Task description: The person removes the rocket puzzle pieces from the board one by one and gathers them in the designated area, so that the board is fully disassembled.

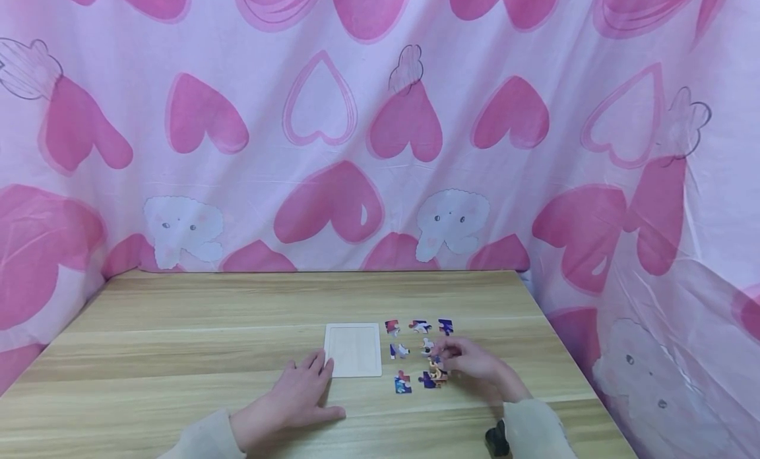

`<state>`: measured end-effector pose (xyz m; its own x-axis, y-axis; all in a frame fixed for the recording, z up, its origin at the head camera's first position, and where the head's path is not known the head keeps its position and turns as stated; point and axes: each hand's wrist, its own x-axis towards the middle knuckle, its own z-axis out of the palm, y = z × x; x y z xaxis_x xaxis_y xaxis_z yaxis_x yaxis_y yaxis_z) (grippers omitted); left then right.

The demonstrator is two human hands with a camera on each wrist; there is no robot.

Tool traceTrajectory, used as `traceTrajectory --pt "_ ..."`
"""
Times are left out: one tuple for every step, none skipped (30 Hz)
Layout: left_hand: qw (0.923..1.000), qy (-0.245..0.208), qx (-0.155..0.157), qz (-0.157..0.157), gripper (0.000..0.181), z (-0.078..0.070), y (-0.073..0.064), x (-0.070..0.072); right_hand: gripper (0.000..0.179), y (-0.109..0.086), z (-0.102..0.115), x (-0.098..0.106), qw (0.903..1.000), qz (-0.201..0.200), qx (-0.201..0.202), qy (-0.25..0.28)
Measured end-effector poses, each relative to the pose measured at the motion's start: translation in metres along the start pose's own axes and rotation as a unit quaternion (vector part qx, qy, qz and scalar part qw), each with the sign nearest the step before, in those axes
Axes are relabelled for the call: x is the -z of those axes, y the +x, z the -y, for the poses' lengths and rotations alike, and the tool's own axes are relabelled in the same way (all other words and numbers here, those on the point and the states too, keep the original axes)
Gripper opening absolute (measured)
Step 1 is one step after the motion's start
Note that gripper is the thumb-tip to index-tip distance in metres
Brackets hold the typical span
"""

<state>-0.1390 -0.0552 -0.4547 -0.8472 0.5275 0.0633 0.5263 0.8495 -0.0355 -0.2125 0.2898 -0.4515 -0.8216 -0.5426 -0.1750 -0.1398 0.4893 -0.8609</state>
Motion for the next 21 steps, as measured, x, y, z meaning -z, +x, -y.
traceTrajectory --pt "1.0 -0.001 0.0 0.001 0.091 0.0 0.0 0.0 0.025 -0.001 -0.001 0.001 1.0 0.0 -0.002 0.0" --pt "1.0 -0.001 0.0 0.002 0.091 0.0 0.0 0.0 0.025 -0.002 -0.002 0.003 1.0 0.0 -0.003 0.001" --pt "1.0 -0.001 0.0 0.003 0.091 0.0 0.0 0.0 0.025 -0.003 -0.003 0.004 1.0 -0.001 -0.003 0.002" --pt "1.0 -0.001 0.0 0.004 0.091 0.0 0.0 0.0 0.025 -0.004 -0.003 0.006 1.0 0.0 -0.004 0.004" --pt "1.0 -0.001 0.0 0.005 0.092 0.0 0.0 0.0 0.025 -0.005 -0.004 0.007 1.0 0.001 -0.003 0.004" --pt "1.0 -0.001 0.0 0.005 0.092 0.0 0.0 -0.001 0.025 -0.007 -0.005 0.009 1.0 0.001 -0.002 0.005" --pt "1.0 -0.001 0.001 0.005 0.092 0.0 0.0 -0.001 0.025 -0.008 -0.006 0.01 1.0 0.003 -0.003 0.007" --pt "1.0 -0.002 0.001 0.005 0.092 0.0 0.0 -0.001 0.025 -0.009 -0.006 0.011 0.9999 0.005 -0.002 0.01" --pt "1.0 -0.002 0.001 0.006 0.092 0.0 0.0 -0.001 0.025 -0.01 -0.007 0.012 0.9999 0.006 -0.004 0.014" --pt "1.0 -0.002 0.001 0.006 0.092 0.0 0.0 -0.001 0.025 -0.011 -0.008 0.014 0.9998 0.007 -0.005 0.017" --pt "1.0 -0.002 0.001 0.006 0.092 0.0 0.0 -0.001 0.025 -0.011 -0.009 0.015 0.9998 0.007 -0.007 0.019" --pt "1.0 -0.002 0.001 0.006 0.092 0.0 0.0 -0.001 0.025 -0.012 -0.01 0.016 0.9996 0.007 -0.009 0.025" --pt "1.0 -0.002 0.002 0.006 0.092 0.0 0.0 -0.001 0.025 -0.013 -0.011 0.017 0.9995 0.006 -0.012 0.028" --pt "1.0 -0.003 0.002 0.007 0.092 0.0 0.0 -0.001 0.025 -0.014 -0.012 0.018 0.9995 0.005 -0.014 0.029" --pt "1.0 -0.002 0.002 0.007 0.092 0.0 0.0 -0.002 0.024 -0.014 -0.013 0.018 0.9994 0.004 -0.017 0.029" --pt "1.0 -0.002 0.002 0.006 0.092 0.0 0.0 -0.002 0.025 -0.015 -0.014 0.019 0.9995 0.004 -0.017 0.026" --pt "1.0 -0.002 0.002 0.006 0.092 0.0 0.0 -0.002 0.025 -0.016 -0.015 0.02 0.9995 0.004 -0.018 0.025" --pt "1.0 -0.002 0.002 0.006 0.092 0.0 0.0 -0.002 0.025 -0.017 -0.016 0.021 0.9995 0.003 -0.018 0.024" --pt "1.0 -0.001 0.001 0.005 0.092 0.001 0.0 -0.002 0.025 -0.017 -0.018 0.022 0.9996 0.003 -0.017 0.02" --pt "1.0 -0.001 0.001 0.004 0.092 0.001 0.0 -0.002 0.025 -0.018 -0.019 0.022 0.9997 0.002 -0.017 0.019" --pt "1.0 0.0 0.001 0.004 0.092 0.001 0.001 -0.002 0.024 -0.019 -0.02 0.023 0.9996 0.0 -0.019 0.019"
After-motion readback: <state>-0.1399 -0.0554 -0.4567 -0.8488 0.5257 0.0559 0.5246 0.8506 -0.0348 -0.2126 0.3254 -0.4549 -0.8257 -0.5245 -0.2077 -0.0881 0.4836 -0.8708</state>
